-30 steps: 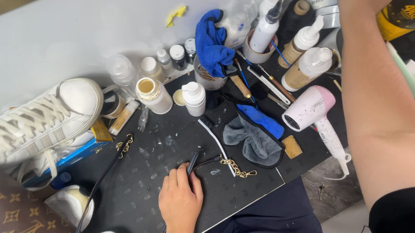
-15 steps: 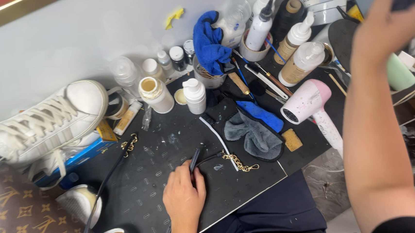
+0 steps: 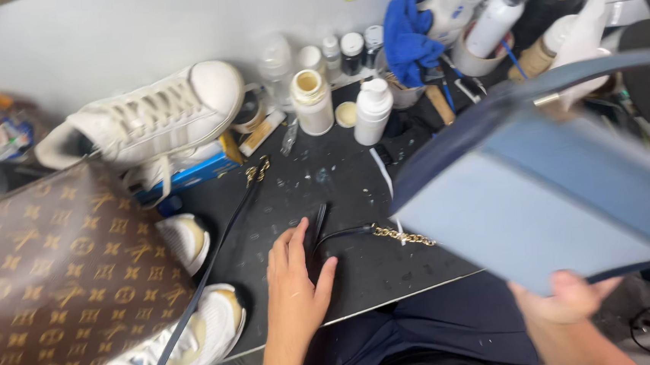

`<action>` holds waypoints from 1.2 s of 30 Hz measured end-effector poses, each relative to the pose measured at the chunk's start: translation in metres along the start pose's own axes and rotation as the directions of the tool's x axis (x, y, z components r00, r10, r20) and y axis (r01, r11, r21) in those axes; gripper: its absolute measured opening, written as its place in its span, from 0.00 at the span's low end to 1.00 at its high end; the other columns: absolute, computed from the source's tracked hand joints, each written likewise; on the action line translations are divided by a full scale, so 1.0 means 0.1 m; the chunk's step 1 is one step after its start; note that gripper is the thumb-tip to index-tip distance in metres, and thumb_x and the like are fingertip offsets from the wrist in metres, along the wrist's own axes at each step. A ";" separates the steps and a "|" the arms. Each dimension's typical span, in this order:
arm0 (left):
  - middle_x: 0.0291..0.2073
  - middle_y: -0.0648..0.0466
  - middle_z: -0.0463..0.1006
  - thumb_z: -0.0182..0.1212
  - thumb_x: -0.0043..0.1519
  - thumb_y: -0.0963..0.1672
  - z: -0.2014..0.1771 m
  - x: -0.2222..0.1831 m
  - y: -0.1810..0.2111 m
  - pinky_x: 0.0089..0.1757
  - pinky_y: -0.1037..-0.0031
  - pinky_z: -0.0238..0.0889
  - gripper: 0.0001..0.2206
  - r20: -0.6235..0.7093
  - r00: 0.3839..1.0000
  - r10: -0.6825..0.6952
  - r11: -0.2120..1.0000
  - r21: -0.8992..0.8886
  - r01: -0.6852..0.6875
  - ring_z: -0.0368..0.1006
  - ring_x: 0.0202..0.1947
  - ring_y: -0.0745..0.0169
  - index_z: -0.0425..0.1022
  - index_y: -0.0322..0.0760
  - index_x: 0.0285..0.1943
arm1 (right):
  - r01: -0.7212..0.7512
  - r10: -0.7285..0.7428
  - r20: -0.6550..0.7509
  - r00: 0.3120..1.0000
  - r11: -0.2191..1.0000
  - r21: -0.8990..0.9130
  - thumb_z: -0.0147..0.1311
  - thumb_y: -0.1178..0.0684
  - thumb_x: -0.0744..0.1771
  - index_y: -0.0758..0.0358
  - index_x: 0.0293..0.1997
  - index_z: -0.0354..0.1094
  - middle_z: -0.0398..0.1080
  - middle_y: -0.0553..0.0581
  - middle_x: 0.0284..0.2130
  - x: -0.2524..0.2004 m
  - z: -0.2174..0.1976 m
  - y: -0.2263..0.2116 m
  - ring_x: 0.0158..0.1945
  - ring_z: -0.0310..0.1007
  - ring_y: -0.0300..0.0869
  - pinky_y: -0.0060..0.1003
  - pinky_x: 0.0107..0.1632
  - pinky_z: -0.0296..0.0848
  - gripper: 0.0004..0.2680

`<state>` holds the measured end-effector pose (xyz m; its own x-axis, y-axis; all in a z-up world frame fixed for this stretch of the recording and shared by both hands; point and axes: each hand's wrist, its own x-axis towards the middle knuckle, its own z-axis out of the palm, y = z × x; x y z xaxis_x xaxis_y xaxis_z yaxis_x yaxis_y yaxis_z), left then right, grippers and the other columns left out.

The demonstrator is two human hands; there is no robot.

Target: The person cleans a black purse strap with a cloth and a white liquid, then applies the liquid to a small blue handbag and wipes it with a cotton swab and a cloth.

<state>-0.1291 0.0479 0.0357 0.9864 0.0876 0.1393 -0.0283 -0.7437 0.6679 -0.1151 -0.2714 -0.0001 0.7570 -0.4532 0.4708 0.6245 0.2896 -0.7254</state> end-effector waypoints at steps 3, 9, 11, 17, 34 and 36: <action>0.70 0.43 0.69 0.63 0.63 0.50 -0.11 -0.15 0.14 0.63 0.62 0.61 0.33 0.019 0.998 -0.066 0.807 -0.587 0.064 0.68 0.69 0.49 0.60 0.34 0.76 | -0.076 0.111 0.192 0.975 0.980 -0.182 0.60 0.59 0.61 0.67 0.71 0.55 0.68 0.58 0.60 -0.33 0.30 0.04 0.59 0.72 0.46 0.41 0.61 0.74 0.28; 0.79 0.46 0.44 0.67 0.52 0.63 -0.23 -0.35 0.24 0.62 0.60 0.60 0.61 0.230 0.967 -0.114 0.228 -0.941 0.250 0.54 0.76 0.54 0.24 0.43 0.83 | 0.273 0.128 0.632 0.764 0.824 -0.497 0.68 0.56 0.58 0.75 0.65 0.55 0.66 0.70 0.62 -0.53 1.17 0.11 0.59 0.74 0.55 0.42 0.59 0.75 0.31; 0.75 0.42 0.52 0.72 0.54 0.58 -0.26 -0.46 0.21 0.64 0.63 0.59 0.57 0.130 0.986 -0.105 0.152 -0.978 0.145 0.58 0.74 0.53 0.29 0.43 0.83 | 0.534 -0.023 0.777 0.630 0.739 -0.411 0.70 0.55 0.57 0.69 0.62 0.61 0.66 0.68 0.61 -0.52 1.43 0.12 0.63 0.70 0.63 0.46 0.61 0.75 0.29; 0.52 0.45 0.75 0.69 0.57 0.37 -0.28 -0.29 -0.10 0.52 0.70 0.69 0.29 -0.080 0.900 -0.429 0.398 -0.911 0.108 0.75 0.49 0.61 0.61 0.26 0.67 | 0.590 0.003 0.840 0.543 0.710 -0.385 0.67 0.58 0.60 0.70 0.57 0.66 0.70 0.66 0.59 -0.66 1.87 0.13 0.65 0.70 0.61 0.48 0.59 0.76 0.21; 0.69 0.44 0.61 0.54 0.52 0.31 -0.53 0.18 -0.57 0.67 0.67 0.54 0.41 -0.370 0.900 -0.231 0.752 -0.654 -0.076 0.61 0.68 0.57 0.48 0.33 0.80 | 0.523 0.459 0.703 0.543 0.470 -0.711 0.56 0.64 0.59 0.61 0.41 0.75 0.67 0.58 0.42 -0.35 1.34 0.43 0.43 0.70 0.51 0.43 0.45 0.71 0.10; 0.70 0.45 0.60 0.53 0.52 0.32 -0.52 0.19 -0.57 0.68 0.67 0.52 0.41 -0.341 0.915 -0.216 0.747 -0.661 -0.070 0.60 0.70 0.56 0.49 0.34 0.80 | 0.506 0.469 0.710 0.525 0.498 -0.704 0.54 0.66 0.59 0.62 0.41 0.74 0.70 0.57 0.45 -0.33 1.26 0.37 0.43 0.74 0.50 0.42 0.45 0.73 0.10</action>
<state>-0.1174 0.1262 0.0380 0.8532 0.4669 0.2326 -0.1977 -0.1231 0.9725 -0.0927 -0.1391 0.0204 0.8273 0.4962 0.2631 0.5587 -0.6785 -0.4770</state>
